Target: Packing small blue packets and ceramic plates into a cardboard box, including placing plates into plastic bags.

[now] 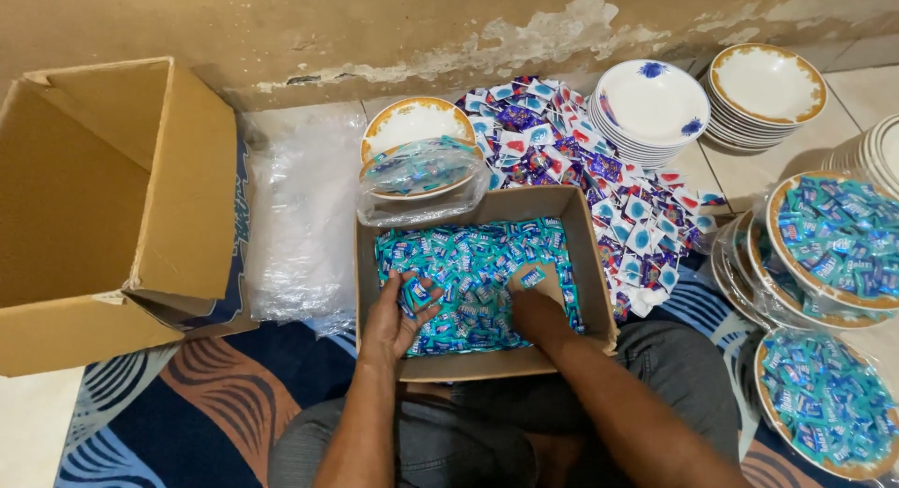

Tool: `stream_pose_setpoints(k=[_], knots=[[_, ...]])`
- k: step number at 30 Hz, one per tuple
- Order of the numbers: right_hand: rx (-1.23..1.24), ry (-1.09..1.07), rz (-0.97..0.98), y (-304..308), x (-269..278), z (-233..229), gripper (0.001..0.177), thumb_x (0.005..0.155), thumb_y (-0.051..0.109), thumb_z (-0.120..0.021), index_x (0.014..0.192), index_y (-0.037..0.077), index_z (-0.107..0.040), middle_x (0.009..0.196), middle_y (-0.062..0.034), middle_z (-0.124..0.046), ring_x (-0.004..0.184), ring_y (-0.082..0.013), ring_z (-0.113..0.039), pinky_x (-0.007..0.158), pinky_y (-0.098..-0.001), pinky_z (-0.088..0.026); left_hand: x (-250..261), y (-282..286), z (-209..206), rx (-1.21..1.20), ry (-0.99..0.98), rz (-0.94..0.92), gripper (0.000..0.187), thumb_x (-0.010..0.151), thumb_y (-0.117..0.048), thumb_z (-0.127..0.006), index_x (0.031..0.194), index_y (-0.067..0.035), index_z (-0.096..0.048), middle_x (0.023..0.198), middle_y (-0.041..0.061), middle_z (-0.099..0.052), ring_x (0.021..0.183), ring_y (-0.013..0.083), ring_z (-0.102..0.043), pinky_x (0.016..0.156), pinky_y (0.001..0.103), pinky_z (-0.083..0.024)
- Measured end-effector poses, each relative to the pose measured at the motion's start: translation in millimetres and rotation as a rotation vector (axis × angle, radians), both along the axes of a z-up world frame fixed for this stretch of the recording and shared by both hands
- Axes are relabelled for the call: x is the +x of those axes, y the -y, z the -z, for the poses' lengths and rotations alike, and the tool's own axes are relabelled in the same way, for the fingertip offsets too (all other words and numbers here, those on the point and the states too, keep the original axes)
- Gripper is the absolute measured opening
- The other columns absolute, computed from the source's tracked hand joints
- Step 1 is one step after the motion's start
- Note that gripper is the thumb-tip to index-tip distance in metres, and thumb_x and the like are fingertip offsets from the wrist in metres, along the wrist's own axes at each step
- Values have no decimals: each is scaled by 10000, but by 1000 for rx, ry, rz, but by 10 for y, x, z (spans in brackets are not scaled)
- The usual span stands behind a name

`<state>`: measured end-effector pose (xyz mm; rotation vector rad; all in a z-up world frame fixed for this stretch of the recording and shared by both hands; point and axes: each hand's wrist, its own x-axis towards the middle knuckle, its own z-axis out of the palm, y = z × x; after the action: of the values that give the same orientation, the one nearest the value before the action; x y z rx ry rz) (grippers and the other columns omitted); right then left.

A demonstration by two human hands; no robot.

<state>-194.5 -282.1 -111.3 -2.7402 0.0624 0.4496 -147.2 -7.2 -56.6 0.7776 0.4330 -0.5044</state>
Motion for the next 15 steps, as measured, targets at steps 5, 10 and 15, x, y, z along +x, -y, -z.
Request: stream_pose_setpoints(k=[5, 10, 15], knots=[[161, -118, 106, 22, 18, -324, 260, 975, 155, -495, 1149, 10, -624, 839, -133, -662, 768, -295, -713, 587, -351, -531, 4, 12, 78, 130, 65, 26, 168, 1043, -332, -583, 1108, -181, -616, 887, 94, -705, 708, 232, -699, 528, 295, -584], [818, -200, 388, -223, -8, -1182, 400, 1003, 196, -418, 1229, -38, -650, 874, -188, -632, 706, -235, -630, 573, -339, -508, 66, 25, -238, 33, 186, -10, 119, 1044, -169, -577, 1155, -147, -614, 800, 42, -546, 595, 139, -545, 420, 215, -440], [1390, -151, 509, -578, 335, -1908, 297, 933, 97, -446, 1167, 64, -627, 1033, -148, -662, 848, -262, -722, 512, -257, -466, 523, 302, -1031, 109, 272, -115, 215, 998, -106, -502, 1146, -121, -656, 1017, 82, -763, 699, 121, -687, 538, 209, -543]])
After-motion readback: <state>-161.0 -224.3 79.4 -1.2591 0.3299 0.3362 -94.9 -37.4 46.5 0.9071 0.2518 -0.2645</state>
